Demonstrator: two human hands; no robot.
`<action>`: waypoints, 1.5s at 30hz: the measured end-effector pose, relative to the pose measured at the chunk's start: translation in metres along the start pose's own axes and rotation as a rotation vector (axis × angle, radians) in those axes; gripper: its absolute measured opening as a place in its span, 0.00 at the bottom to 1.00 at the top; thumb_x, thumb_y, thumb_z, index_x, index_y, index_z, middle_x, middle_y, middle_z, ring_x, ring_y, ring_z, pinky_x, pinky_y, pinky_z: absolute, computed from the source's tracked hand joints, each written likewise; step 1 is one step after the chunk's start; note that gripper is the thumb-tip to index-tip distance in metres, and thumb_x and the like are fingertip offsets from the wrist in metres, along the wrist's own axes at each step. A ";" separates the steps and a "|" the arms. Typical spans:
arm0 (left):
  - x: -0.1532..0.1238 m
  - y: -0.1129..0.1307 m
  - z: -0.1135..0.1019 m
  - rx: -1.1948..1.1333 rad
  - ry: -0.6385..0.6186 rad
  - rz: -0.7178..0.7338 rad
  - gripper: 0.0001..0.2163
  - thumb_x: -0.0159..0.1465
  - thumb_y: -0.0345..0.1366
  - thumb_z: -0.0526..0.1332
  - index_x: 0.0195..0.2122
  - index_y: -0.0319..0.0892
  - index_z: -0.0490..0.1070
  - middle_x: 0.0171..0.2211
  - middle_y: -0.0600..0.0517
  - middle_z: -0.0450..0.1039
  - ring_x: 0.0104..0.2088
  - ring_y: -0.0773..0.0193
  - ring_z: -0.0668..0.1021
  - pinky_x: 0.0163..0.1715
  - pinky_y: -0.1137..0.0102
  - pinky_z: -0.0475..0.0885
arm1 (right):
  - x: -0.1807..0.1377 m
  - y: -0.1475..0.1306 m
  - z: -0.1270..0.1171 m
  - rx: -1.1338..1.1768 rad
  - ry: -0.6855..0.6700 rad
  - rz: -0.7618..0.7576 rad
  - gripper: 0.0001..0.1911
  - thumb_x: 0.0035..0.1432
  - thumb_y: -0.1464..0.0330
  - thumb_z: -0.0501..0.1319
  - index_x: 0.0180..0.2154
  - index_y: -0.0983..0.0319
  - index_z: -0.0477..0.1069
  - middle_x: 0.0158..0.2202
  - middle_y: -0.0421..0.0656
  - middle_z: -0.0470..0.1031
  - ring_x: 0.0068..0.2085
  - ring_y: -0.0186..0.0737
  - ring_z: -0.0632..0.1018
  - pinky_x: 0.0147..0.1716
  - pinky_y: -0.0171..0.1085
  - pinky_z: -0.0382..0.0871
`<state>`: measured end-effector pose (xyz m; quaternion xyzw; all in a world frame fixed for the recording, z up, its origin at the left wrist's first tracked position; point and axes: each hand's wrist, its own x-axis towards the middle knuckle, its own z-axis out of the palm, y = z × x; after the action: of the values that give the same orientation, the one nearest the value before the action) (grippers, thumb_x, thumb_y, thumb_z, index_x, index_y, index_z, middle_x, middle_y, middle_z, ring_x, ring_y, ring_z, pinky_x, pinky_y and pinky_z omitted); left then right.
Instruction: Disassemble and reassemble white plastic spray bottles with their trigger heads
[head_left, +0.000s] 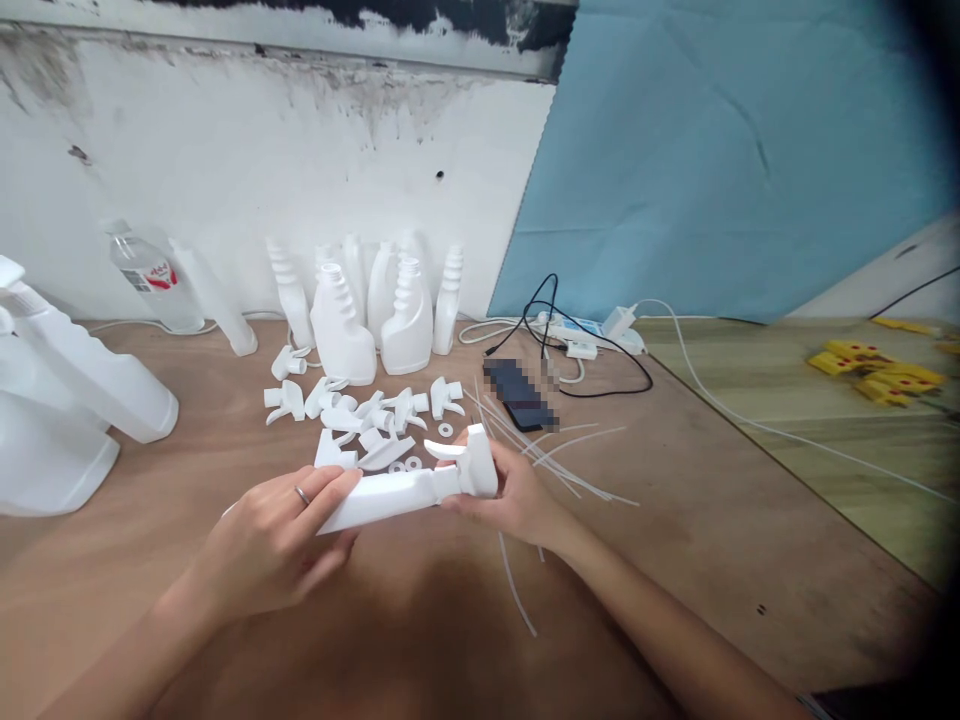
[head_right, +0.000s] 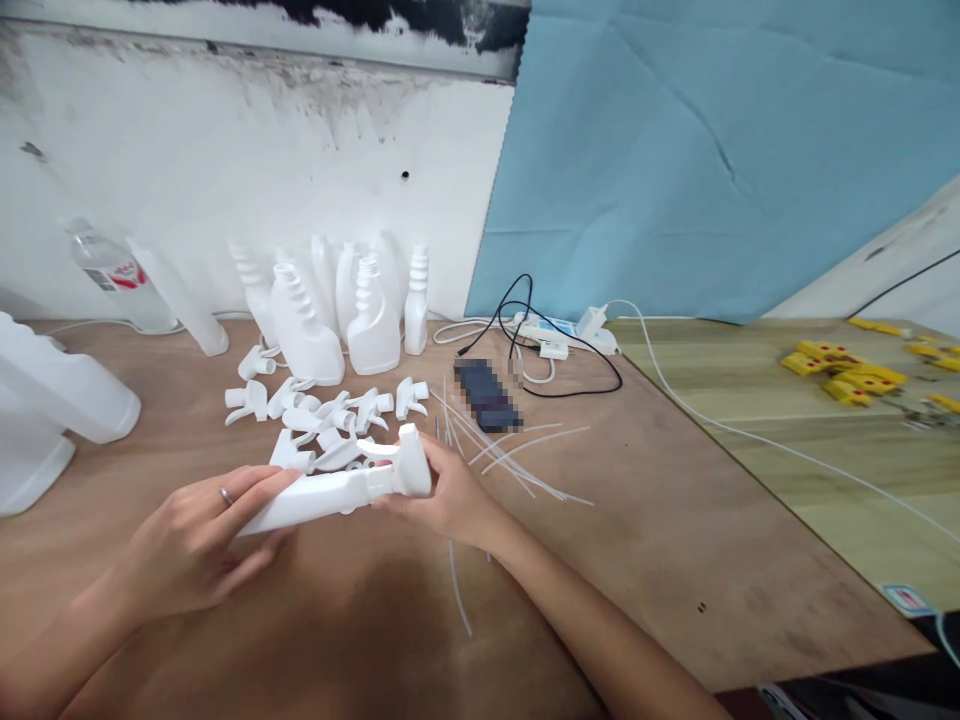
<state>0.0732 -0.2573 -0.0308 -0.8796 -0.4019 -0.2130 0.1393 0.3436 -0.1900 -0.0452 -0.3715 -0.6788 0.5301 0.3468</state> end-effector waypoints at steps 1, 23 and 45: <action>0.000 0.001 0.001 0.006 0.003 0.004 0.17 0.62 0.32 0.56 0.53 0.37 0.62 0.43 0.44 0.75 0.37 0.56 0.79 0.32 0.66 0.73 | 0.000 0.002 0.004 0.004 0.038 0.047 0.18 0.44 0.61 0.71 0.35 0.63 0.72 0.30 0.42 0.74 0.27 0.36 0.72 0.25 0.32 0.65; 0.003 0.002 0.002 0.017 -0.013 -0.032 0.16 0.62 0.33 0.56 0.52 0.38 0.63 0.42 0.44 0.75 0.33 0.58 0.79 0.28 0.68 0.72 | 0.000 0.004 0.021 0.383 0.112 0.045 0.24 0.42 0.62 0.72 0.40 0.58 0.65 0.33 0.38 0.71 0.21 0.30 0.70 0.19 0.32 0.64; 0.002 0.007 0.010 0.090 0.031 0.040 0.16 0.63 0.33 0.58 0.52 0.35 0.64 0.40 0.44 0.76 0.36 0.55 0.79 0.32 0.65 0.73 | -0.006 0.009 0.041 0.482 0.227 0.146 0.15 0.50 0.61 0.67 0.29 0.62 0.65 0.14 0.31 0.60 0.12 0.26 0.59 0.11 0.29 0.49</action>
<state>0.0824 -0.2568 -0.0390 -0.8769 -0.3911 -0.2056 0.1893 0.3122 -0.2129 -0.0622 -0.3833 -0.4613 0.6547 0.4601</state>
